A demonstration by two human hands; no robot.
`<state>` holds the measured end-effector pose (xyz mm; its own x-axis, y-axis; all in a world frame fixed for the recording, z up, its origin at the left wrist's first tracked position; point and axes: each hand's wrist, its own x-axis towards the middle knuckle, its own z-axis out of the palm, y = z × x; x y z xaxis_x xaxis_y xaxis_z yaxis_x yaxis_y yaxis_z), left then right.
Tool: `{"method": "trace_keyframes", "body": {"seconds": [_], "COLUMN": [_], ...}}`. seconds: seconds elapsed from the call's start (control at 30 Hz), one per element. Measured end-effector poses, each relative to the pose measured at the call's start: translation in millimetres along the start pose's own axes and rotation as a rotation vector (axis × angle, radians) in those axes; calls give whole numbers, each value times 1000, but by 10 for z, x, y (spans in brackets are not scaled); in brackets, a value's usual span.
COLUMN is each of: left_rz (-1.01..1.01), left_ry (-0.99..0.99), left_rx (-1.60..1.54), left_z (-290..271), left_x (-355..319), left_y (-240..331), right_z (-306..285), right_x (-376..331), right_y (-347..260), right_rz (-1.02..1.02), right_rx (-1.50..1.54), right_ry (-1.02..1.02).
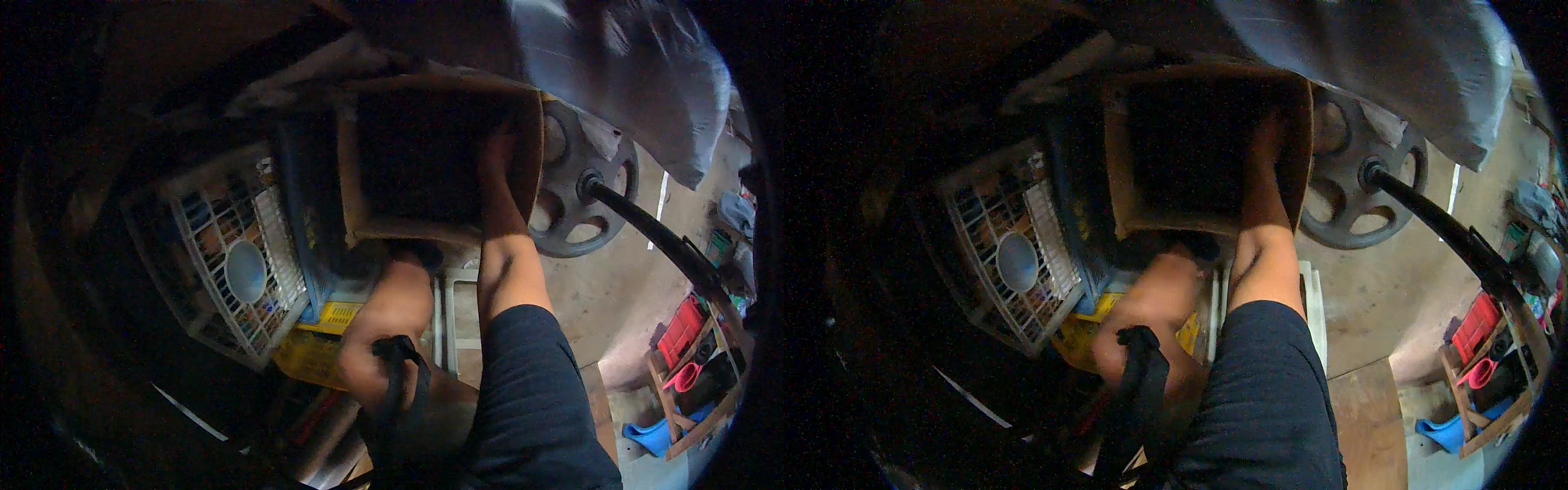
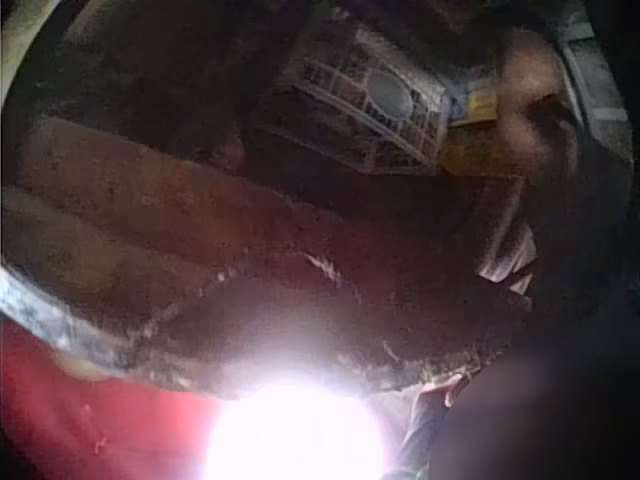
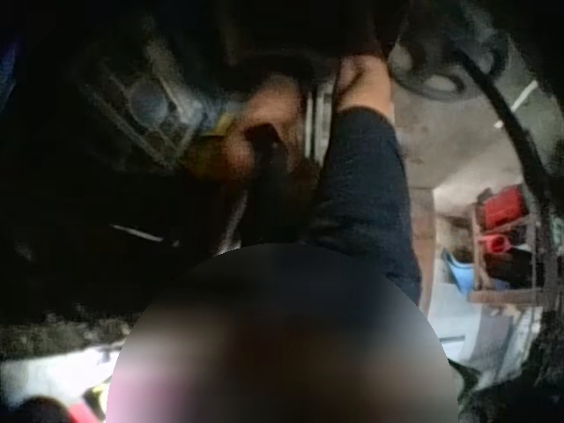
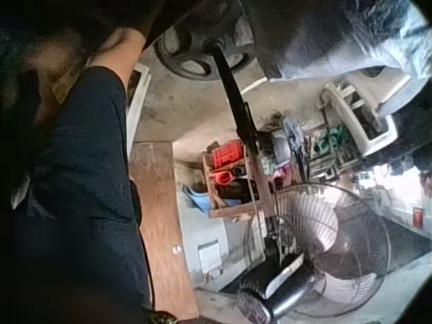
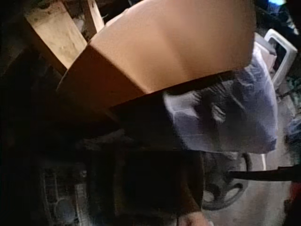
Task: The person applies a yellowish adhesive to the edges of teal shoe insoles using their fingers. They repeatedly dip fingers into a container of glue and spread it along the perimeter of each insole, handling several insoles one at a time.
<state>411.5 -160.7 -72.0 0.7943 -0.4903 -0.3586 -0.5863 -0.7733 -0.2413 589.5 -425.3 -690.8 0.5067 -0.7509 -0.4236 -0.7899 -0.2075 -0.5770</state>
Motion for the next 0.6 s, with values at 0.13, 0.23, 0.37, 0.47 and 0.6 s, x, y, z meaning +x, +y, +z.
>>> {"method": "trace_keyframes", "body": {"seconds": [0.13,0.23,0.37,0.47,0.6], "left_rz": [-1,0,0,2,5], "left_ry": [-8,-14,-23,-32,-37], "left_rx": [5,1,-4,-8,-13], "left_z": [19,27,18,16,15], "left_x": [3,11,25,41,58], "left_y": [-20,-22,-17,-24,-29], "right_z": [-99,-127,-11,65,-26], "right_x": [-44,75,242,282,326], "right_y": [-57,-50,-21,-43,-156], "right_rz": [-61,-37,-177,-252,-131], "right_rx": [-342,-377,-280,-247,-324], "right_ry": [-158,-202,-77,75,-119]}}
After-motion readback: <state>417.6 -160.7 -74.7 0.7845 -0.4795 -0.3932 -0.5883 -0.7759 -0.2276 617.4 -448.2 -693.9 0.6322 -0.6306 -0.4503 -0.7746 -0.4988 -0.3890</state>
